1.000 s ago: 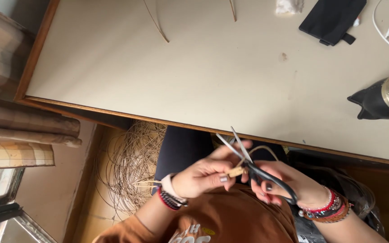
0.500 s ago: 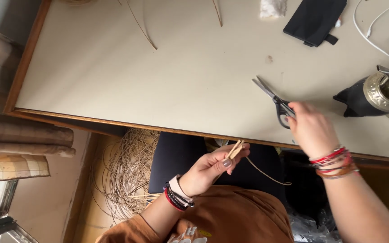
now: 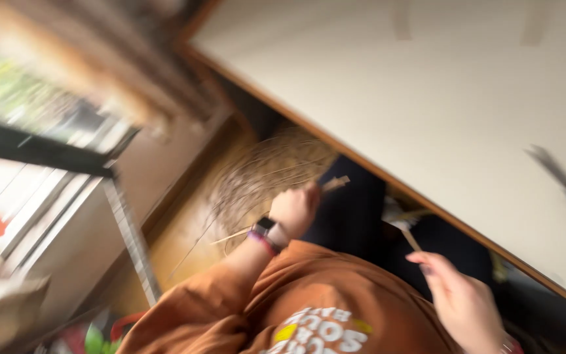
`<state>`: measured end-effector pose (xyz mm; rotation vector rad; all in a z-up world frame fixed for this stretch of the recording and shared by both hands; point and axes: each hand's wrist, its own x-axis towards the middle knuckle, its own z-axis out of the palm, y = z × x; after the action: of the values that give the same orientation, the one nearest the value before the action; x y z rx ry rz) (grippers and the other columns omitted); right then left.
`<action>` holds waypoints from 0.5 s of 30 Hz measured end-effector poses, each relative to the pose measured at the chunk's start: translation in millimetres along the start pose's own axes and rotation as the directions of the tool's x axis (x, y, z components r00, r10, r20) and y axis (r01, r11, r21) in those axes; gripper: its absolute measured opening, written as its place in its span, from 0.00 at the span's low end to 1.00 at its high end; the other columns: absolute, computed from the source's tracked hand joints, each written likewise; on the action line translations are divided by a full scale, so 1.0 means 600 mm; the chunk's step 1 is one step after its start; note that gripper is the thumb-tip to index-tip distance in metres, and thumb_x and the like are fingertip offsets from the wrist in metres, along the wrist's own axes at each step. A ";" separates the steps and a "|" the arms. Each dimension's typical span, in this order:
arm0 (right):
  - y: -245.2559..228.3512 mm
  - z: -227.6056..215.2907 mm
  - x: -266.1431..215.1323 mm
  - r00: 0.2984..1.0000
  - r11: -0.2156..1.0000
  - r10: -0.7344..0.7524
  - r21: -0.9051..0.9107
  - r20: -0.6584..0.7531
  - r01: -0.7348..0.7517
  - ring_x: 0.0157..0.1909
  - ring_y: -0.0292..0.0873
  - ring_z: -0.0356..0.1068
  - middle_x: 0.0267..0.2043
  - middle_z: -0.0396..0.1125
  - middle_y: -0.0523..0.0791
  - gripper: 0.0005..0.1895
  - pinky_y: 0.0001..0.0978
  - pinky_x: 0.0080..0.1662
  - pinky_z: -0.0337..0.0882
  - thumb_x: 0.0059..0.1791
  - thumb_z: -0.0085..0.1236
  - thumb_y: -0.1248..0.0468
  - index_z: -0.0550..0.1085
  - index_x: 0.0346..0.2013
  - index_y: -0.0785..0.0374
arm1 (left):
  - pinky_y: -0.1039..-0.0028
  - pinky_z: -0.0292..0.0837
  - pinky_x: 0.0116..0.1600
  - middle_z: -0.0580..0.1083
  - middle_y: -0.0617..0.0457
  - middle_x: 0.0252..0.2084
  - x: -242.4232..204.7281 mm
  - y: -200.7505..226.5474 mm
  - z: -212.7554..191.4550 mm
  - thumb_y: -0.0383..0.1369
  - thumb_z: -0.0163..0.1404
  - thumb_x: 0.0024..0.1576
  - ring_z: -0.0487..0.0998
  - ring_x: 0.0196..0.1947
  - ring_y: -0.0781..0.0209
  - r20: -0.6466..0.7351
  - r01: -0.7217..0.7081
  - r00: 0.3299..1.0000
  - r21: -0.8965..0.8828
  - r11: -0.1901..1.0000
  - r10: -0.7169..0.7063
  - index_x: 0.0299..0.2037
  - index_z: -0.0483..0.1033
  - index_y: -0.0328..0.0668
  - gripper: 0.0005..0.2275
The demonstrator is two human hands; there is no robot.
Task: Measuring and cutting thin wooden strips for basket weaving or craft work
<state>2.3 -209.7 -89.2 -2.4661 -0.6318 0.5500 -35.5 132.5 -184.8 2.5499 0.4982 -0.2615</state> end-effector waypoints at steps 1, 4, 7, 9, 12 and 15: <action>-0.013 -0.004 0.005 0.999 0.999 -0.041 0.002 0.026 0.041 0.24 0.41 0.82 0.45 0.82 0.32 0.19 0.28 0.33 0.72 0.51 0.46 0.62 0.75 0.53 0.37 | 0.42 0.71 0.30 0.78 0.38 0.26 0.020 -0.034 -0.007 0.42 0.37 0.65 0.78 0.26 0.27 -0.023 0.043 0.999 0.000 0.999 -0.043 0.43 0.70 0.50 0.10; -0.055 -0.019 0.013 0.974 0.971 0.215 -0.126 0.077 -0.204 0.18 0.44 0.71 0.24 0.76 0.38 0.20 0.30 0.34 0.72 0.54 0.45 0.56 0.74 0.56 0.27 | 0.40 0.68 0.34 0.76 0.37 0.35 0.088 -0.140 -0.003 0.44 0.34 0.67 0.77 0.31 0.26 -0.191 0.145 0.970 -0.029 0.989 -0.148 0.43 0.66 0.47 0.13; -0.053 -0.028 -0.002 0.893 0.887 0.447 -0.156 0.052 -0.435 0.23 0.52 0.77 0.25 0.78 0.48 0.19 0.37 0.37 0.72 0.57 0.44 0.57 0.73 0.61 0.33 | 0.46 0.61 0.64 0.50 0.39 0.76 0.160 -0.196 0.056 0.39 0.49 0.60 0.61 0.63 0.33 -0.238 0.243 0.946 0.067 0.968 -0.221 0.77 0.42 0.51 0.36; 0.029 -0.003 -0.028 0.958 0.962 0.223 -0.120 -0.181 -0.247 0.42 0.49 0.79 0.40 0.78 0.39 0.18 0.39 0.49 0.74 0.59 0.44 0.56 0.73 0.62 0.46 | 0.37 0.71 0.51 0.54 0.29 0.72 0.181 -0.180 0.096 0.40 0.60 0.49 0.66 0.60 0.28 -0.396 -0.012 0.916 0.110 0.994 0.055 0.71 0.55 0.37 0.39; 0.065 -0.007 -0.066 0.947 0.978 0.125 -0.126 -0.296 -0.169 0.50 0.47 0.77 0.52 0.76 0.41 0.12 0.38 0.49 0.73 0.59 0.48 0.61 0.75 0.55 0.52 | 0.53 0.70 0.53 0.73 0.37 0.49 0.114 -0.020 0.076 0.32 0.51 0.51 0.73 0.45 0.38 -0.394 -0.411 0.817 0.117 0.904 0.422 0.48 0.80 0.40 0.15; 0.096 -0.016 -0.117 0.949 0.985 -0.055 -0.175 -0.310 0.000 0.55 0.40 0.76 0.54 0.75 0.38 0.12 0.33 0.56 0.71 0.55 0.49 0.66 0.74 0.54 0.56 | 0.60 0.71 0.58 0.76 0.44 0.54 0.021 0.140 0.062 0.28 0.48 0.56 0.76 0.51 0.44 -0.247 -0.707 0.704 -0.144 0.693 0.667 0.49 0.77 0.43 0.12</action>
<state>-31.3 -294.3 -98.2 -2.6242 -0.6028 0.0865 6.3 49.7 -181.5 2.3381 -0.3868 0.2914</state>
